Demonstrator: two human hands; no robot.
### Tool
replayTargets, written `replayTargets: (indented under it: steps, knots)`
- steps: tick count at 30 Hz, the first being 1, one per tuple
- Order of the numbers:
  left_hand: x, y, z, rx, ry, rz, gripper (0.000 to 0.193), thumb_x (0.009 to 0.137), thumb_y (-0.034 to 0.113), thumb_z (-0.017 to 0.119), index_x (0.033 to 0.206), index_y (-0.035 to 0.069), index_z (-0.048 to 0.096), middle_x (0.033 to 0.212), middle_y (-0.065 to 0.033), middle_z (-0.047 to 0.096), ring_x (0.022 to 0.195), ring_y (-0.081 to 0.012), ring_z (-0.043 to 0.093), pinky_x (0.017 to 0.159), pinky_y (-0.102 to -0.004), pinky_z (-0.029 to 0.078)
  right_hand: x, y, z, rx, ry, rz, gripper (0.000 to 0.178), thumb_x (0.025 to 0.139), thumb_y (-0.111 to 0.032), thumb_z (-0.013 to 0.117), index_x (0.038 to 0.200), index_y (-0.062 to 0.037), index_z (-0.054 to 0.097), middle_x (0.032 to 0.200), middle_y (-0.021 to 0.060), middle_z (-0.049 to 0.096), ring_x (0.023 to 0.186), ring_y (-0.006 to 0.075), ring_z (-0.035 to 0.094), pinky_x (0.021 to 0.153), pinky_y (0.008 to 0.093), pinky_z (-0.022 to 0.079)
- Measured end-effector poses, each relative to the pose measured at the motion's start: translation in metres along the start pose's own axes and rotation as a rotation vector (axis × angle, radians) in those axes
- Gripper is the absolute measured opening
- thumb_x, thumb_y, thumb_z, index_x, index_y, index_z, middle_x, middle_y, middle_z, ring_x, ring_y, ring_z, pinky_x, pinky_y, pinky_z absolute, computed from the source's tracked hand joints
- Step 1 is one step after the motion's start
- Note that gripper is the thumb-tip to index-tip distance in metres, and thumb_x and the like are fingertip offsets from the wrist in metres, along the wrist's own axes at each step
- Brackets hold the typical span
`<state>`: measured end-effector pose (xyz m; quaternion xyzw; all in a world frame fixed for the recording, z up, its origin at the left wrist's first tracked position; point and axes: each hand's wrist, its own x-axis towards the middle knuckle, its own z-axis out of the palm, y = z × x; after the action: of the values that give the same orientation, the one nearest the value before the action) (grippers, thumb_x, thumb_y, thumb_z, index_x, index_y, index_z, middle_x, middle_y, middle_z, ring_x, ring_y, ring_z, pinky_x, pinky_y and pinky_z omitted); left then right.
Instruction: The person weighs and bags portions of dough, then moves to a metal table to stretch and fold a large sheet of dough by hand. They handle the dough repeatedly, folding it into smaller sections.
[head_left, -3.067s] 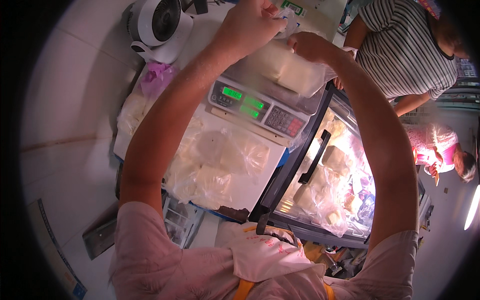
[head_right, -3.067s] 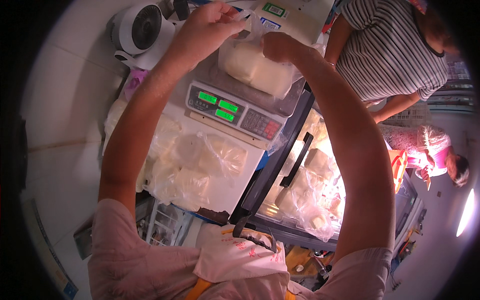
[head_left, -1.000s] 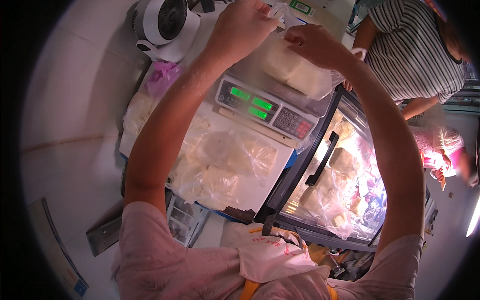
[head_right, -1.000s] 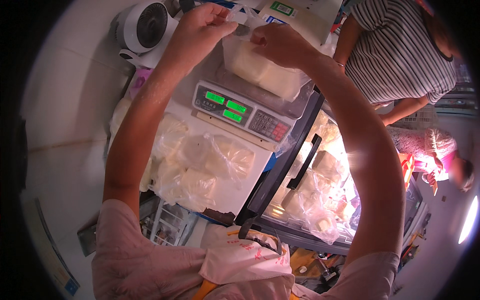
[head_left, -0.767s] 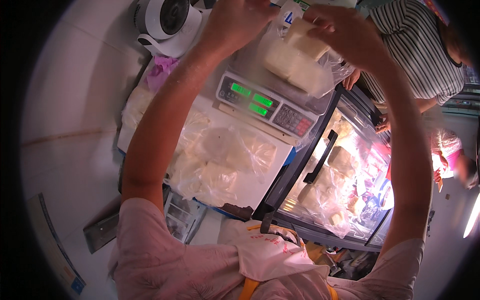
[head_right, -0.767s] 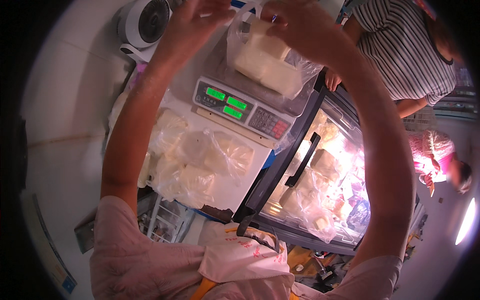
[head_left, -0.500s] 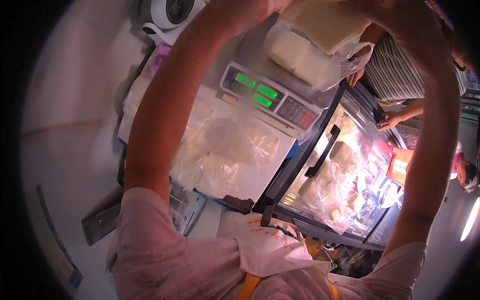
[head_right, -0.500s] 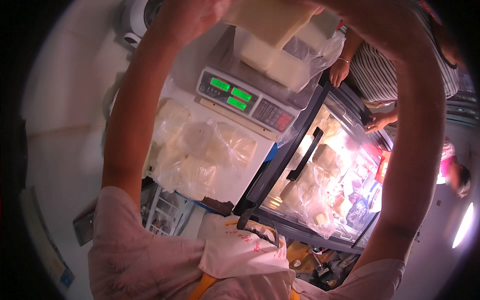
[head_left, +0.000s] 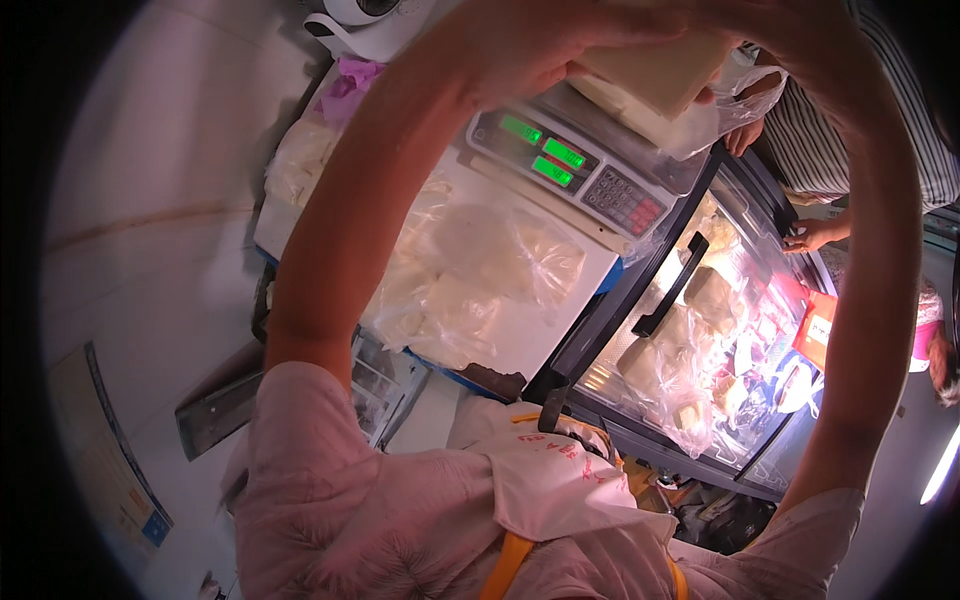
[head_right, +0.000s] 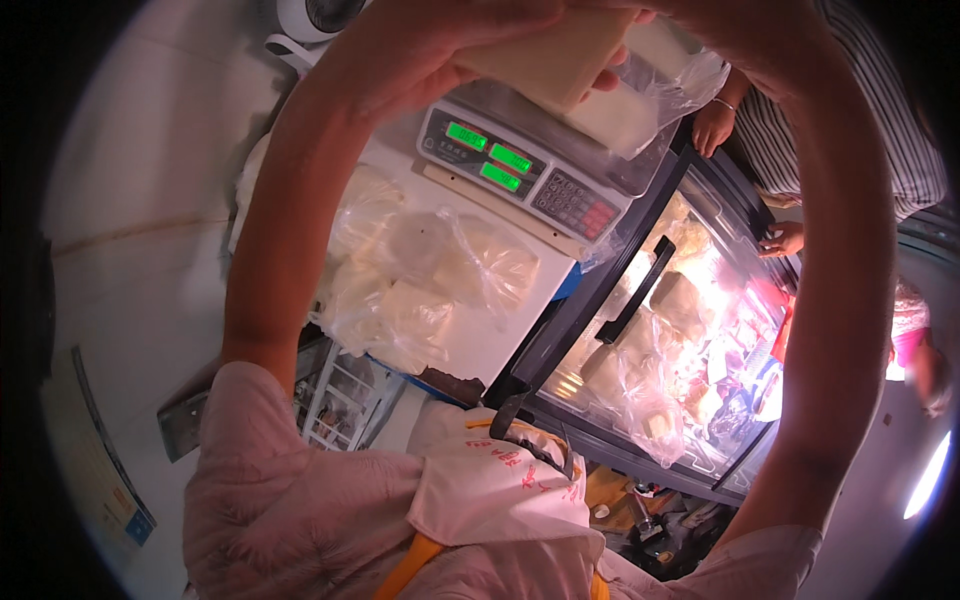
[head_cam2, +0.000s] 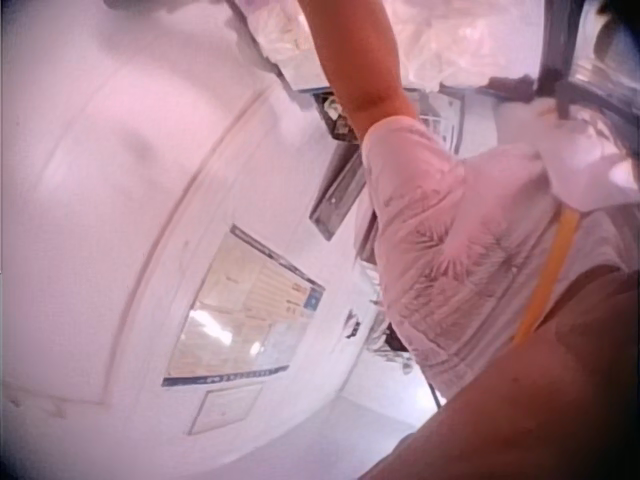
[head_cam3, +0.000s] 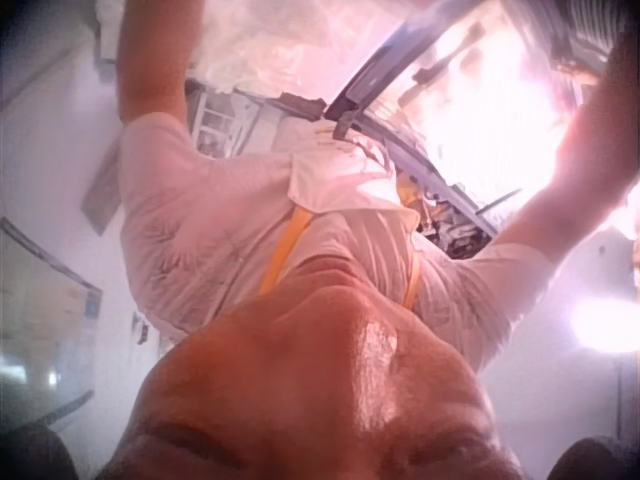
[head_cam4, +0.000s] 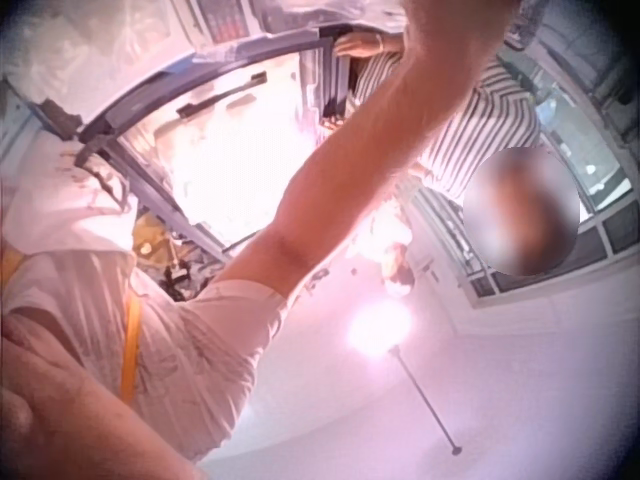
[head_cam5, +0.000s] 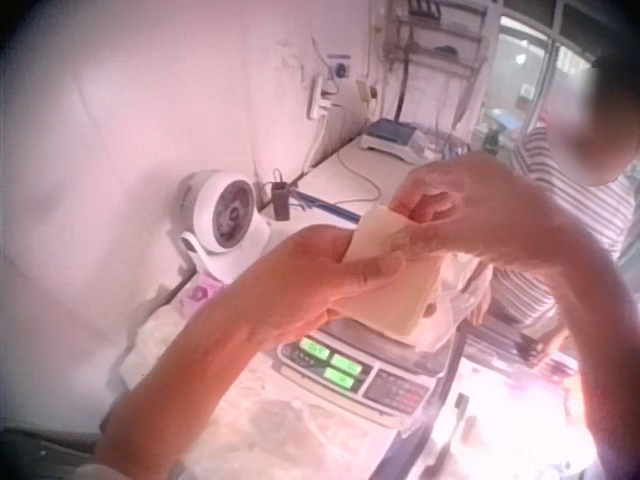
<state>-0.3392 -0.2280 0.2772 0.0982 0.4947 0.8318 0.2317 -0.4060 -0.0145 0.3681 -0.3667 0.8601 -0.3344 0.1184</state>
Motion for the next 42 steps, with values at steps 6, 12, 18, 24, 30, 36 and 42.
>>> replayTargets:
  steps: [6, 12, 18, 24, 30, 36, 42]
  knots:
    - [-0.039, -0.024, -0.017, 0.040, 0.132, 0.320, 0.053, 0.101, 0.023, 0.070, 0.142, -0.007, 0.055, 0.128, -0.0237, 0.069, 0.118, -0.0336, 0.071, 0.103, -0.0436, 0.057, -0.010, -0.004, -0.005, 0.070, 0.066, 0.136, 0.022, 0.095, -0.020, 0.078, 0.106, -0.0008, 0.076, 0.097, 0.0103, 0.078, 0.087, 0.0203, 0.073, 0.081, 0.0362, 0.059]
    - [-0.110, -0.077, -0.059, -0.125, 0.528, 0.208, 0.053, 0.108, 0.027, 0.063, 0.146, -0.008, 0.050, 0.130, -0.0205, 0.069, 0.116, -0.0329, 0.071, 0.103, -0.0449, 0.057, 0.016, 0.079, -0.007, -0.182, -0.193, 0.230, 0.023, 0.099, -0.020, 0.069, 0.106, 0.0005, 0.075, 0.096, 0.0123, 0.078, 0.086, 0.0211, 0.074, 0.079, 0.0361, 0.060]
    - [-0.125, -0.127, -0.027, -0.267, 0.530, 0.081, 0.061, 0.107, 0.034, 0.064, 0.150, -0.006, 0.048, 0.131, -0.0232, 0.067, 0.119, -0.0390, 0.070, 0.104, -0.0496, 0.058, 0.040, 0.158, 0.030, -0.326, -0.346, 0.144, 0.033, 0.098, -0.026, 0.067, 0.118, -0.0004, 0.073, 0.103, 0.0124, 0.076, 0.088, 0.0240, 0.075, 0.081, 0.0363, 0.061]
    - [-0.124, -0.139, 0.011, -0.284, 0.516, -0.040, 0.055, 0.107, 0.027, 0.064, 0.149, -0.006, 0.051, 0.138, -0.0202, 0.064, 0.119, -0.0382, 0.070, 0.105, -0.0524, 0.056, 0.063, 0.184, 0.077, -0.608, -0.246, 0.132, 0.036, 0.098, -0.033, 0.063, 0.114, -0.0053, 0.078, 0.110, 0.0200, 0.076, 0.103, 0.0378, 0.073, 0.094, 0.0462, 0.055]
    - [-0.124, -0.152, 0.012, -0.234, 0.477, -0.077, 0.051, 0.107, 0.026, 0.065, 0.142, -0.009, 0.053, 0.129, -0.0213, 0.070, 0.114, -0.0380, 0.073, 0.099, -0.0483, 0.060, 0.067, 0.188, 0.096, -0.540, -0.203, 0.091, 0.033, 0.095, -0.032, 0.066, 0.110, -0.0053, 0.079, 0.104, 0.0222, 0.076, 0.103, 0.0383, 0.073, 0.094, 0.0463, 0.055]
    - [-0.124, -0.157, 0.011, -0.166, 0.481, -0.125, 0.046, 0.107, 0.024, 0.064, 0.137, -0.009, 0.057, 0.127, -0.0211, 0.070, 0.112, -0.0357, 0.074, 0.096, -0.0458, 0.061, 0.076, 0.210, 0.108, -0.460, 0.001, 0.135, 0.038, 0.088, -0.039, 0.076, 0.101, -0.0030, 0.078, 0.102, 0.0246, 0.075, 0.099, 0.0450, 0.073, 0.088, 0.0516, 0.059]
    - [-0.125, -0.161, 0.012, -0.140, 0.530, -0.134, 0.035, 0.104, 0.024, 0.066, 0.129, -0.002, 0.068, 0.110, -0.0114, 0.076, 0.097, -0.0173, 0.074, 0.086, -0.0332, 0.059, 0.082, 0.224, 0.119, -0.503, 0.068, 0.050, 0.034, 0.083, -0.032, 0.081, 0.103, -0.0045, 0.078, 0.103, 0.0236, 0.075, 0.099, 0.0436, 0.073, 0.090, 0.0500, 0.058]
